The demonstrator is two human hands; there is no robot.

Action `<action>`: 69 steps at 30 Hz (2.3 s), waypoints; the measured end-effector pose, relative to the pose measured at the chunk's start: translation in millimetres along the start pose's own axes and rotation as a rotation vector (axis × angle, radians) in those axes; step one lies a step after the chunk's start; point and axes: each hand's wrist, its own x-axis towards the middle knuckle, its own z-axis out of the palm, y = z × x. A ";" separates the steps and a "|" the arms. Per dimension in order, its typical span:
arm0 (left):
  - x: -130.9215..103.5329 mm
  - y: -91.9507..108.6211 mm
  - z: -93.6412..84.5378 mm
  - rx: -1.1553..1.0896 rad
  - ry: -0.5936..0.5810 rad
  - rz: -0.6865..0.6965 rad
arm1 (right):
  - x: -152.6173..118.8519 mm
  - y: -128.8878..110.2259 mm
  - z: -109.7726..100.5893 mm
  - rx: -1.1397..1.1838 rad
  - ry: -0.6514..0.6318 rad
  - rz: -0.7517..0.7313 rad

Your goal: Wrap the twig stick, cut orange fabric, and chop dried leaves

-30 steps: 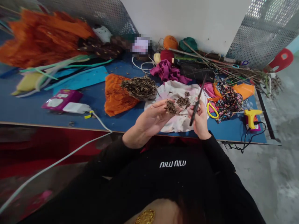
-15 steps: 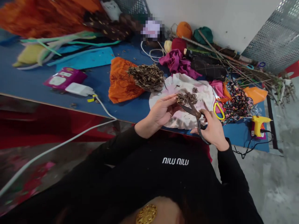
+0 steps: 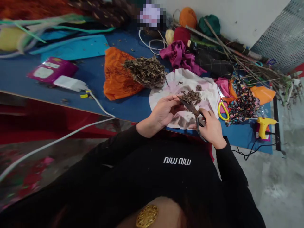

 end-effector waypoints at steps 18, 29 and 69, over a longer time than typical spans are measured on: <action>13.4 -3.4 -7.1 0.134 -0.074 0.052 | 18.1 -2.4 0.9 -0.156 -0.095 0.016; 16.2 -0.8 -2.7 0.145 0.009 -0.065 | 20.4 -4.5 1.3 -0.313 -0.154 0.051; 100.8 105.1 -106.6 1.041 0.366 0.717 | 33.8 -5.0 -26.7 -0.684 -0.186 -0.122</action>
